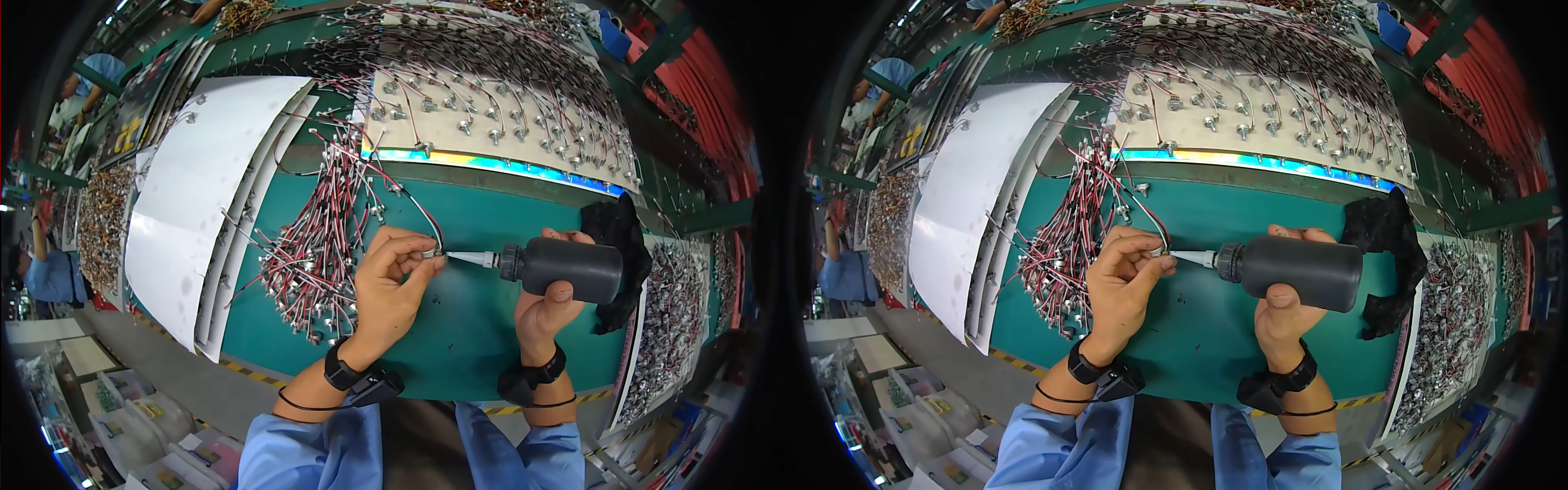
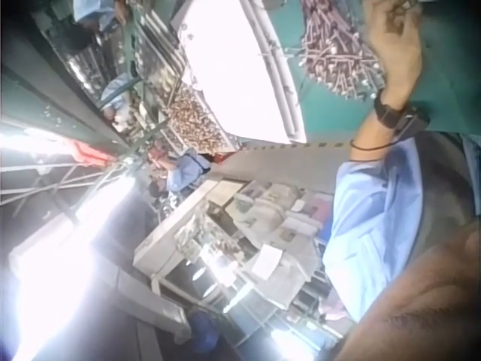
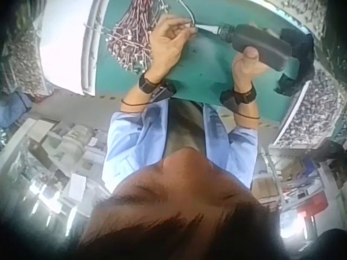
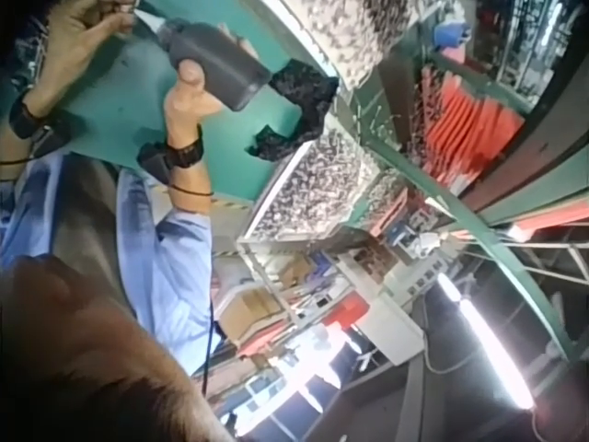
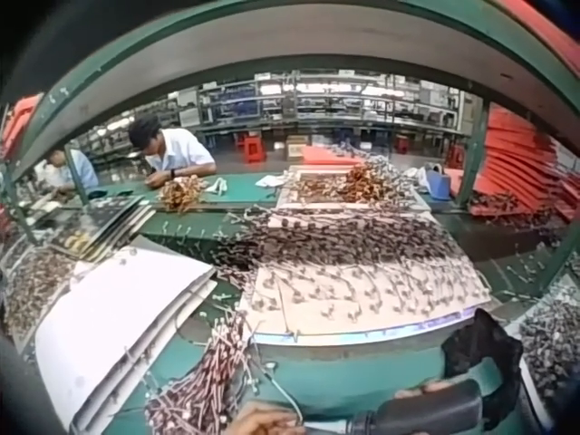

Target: The person picks up a wire assembly, applies glue to the connector from a squeeze bottle, and places it onto a stack of paper. This process is repeated several times, occasionally wiping the tip of the glue bottle with a black cloth.

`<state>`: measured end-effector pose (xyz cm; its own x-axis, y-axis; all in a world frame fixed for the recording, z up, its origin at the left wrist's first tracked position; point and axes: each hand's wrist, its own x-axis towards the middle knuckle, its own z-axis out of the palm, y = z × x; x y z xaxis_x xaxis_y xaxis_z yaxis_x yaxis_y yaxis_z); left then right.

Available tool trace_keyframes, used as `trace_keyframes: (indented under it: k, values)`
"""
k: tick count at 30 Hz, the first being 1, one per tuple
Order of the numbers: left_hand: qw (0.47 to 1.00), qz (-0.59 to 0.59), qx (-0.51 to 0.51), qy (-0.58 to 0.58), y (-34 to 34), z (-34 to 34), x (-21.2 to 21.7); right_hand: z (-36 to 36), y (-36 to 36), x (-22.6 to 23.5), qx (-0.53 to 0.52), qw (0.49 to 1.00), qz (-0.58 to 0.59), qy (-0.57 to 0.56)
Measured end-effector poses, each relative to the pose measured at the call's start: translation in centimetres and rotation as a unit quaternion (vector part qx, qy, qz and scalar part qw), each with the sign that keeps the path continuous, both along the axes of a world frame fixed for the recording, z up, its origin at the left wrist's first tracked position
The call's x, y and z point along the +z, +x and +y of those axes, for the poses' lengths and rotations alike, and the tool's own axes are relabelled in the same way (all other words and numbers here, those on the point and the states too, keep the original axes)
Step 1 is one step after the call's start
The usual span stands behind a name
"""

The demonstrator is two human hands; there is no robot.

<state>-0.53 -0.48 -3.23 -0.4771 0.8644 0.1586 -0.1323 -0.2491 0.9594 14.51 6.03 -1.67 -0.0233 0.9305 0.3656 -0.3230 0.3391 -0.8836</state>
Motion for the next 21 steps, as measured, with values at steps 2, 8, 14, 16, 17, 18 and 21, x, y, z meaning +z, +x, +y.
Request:
trace_keyframes:
  k: [2, 8, 14, 16, 17, 18, 21]
  values:
    - [1.0, 0.0, -0.002, 0.0, 0.0, 0.0, 0.0, -0.1, -0.1, -0.1, -0.001, 1.0, 0.001, 0.0]
    - [1.0, 0.01, -0.009, -0.003, 0.1, -0.1, -0.1, -0.1, -0.1, -0.2, 0.002, 1.0, -0.004, 0.003]
    - [1.0, -0.017, -0.008, -0.003, 0.3, -0.1, -0.2, -0.2, 0.0, -0.4, 0.01, 1.0, -0.01, -0.006]
    - [1.0, -0.026, -0.008, -0.011, 0.2, 0.0, -0.3, -0.1, 0.0, -0.4, 0.021, 1.0, -0.002, -0.015]
    - [1.0, -0.025, -0.008, -0.011, 0.2, 0.0, -0.3, -0.1, 0.1, -0.5, 0.022, 1.0, -0.001, -0.015]
    - [1.0, -0.03, -0.008, -0.005, 0.2, 0.0, -0.4, 0.1, 0.2, -0.7, 0.031, 0.999, 0.01, -0.018]
    - [0.999, -0.037, -0.004, 0.01, 0.2, 0.3, -0.5, 1.0, 0.6, -1.2, 0.053, 0.998, 0.036, -0.023]
